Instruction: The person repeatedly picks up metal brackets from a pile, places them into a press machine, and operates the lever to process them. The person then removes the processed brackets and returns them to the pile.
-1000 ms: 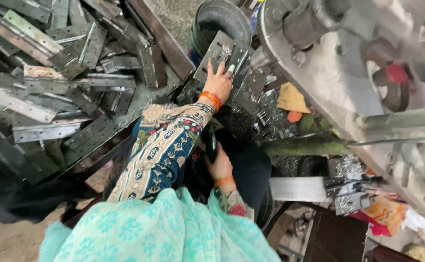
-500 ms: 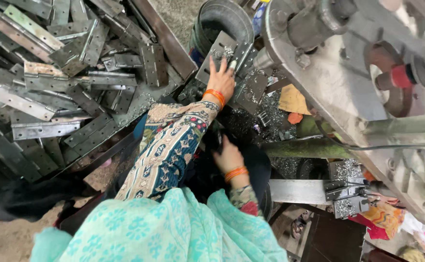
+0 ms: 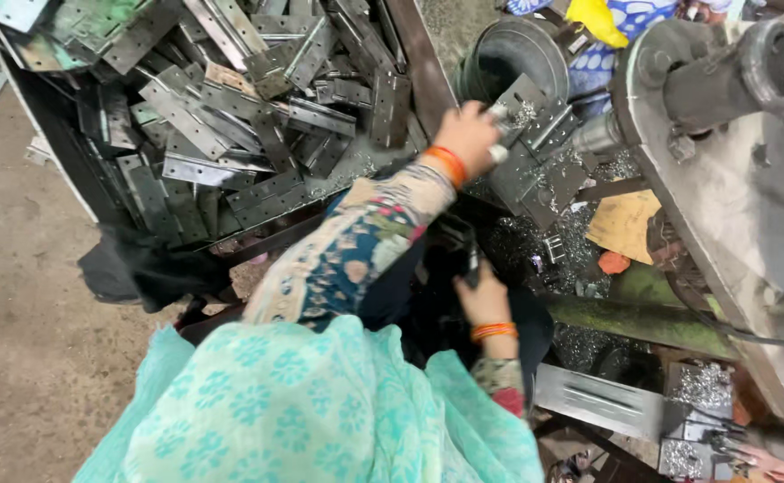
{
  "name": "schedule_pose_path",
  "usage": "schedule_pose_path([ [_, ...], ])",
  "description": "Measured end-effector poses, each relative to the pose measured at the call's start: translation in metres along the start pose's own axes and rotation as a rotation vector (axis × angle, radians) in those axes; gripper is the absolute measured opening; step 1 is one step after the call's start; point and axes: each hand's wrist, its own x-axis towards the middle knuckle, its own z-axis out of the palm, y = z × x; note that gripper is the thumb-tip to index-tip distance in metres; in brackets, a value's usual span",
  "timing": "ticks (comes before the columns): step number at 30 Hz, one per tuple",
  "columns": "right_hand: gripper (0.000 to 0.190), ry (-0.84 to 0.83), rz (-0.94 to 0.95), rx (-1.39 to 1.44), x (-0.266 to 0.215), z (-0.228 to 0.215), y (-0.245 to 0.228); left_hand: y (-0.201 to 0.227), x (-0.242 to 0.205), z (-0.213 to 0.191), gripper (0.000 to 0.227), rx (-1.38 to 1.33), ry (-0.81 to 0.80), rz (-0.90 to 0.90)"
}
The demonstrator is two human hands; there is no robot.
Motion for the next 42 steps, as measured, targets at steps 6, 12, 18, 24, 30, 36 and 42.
schedule_pose_path([
  [6,0.061,-0.117,0.037,-0.104,0.012,-0.057,-0.04,-0.17,-0.06,0.001,0.024,0.476,0.036,-0.118],
  [12,0.062,-0.117,0.038,-0.101,0.01,-0.059,-0.047,-0.273,-0.127,0.013,0.016,0.737,0.159,0.036],
  [18,0.065,-0.12,0.038,-0.069,0.012,-0.059,-0.045,-0.293,-0.12,0.013,0.014,0.681,0.03,0.187],
  [24,0.063,-0.113,0.068,-0.06,0.007,-0.06,-0.052,-0.252,-0.097,-0.015,0.029,0.386,0.116,-0.033],
  [30,0.062,-0.135,0.138,-0.058,0.003,-0.062,-0.057,-0.153,-0.035,-0.038,0.043,-0.232,0.441,-0.262],
  [36,0.068,-0.114,0.107,-0.025,0.003,-0.057,-0.051,0.0,-0.001,-0.02,0.04,-0.242,0.09,0.053],
  [42,0.073,-0.102,0.054,-0.051,0.005,-0.053,-0.047,0.06,-0.046,-0.001,0.041,0.541,-0.544,0.439],
])
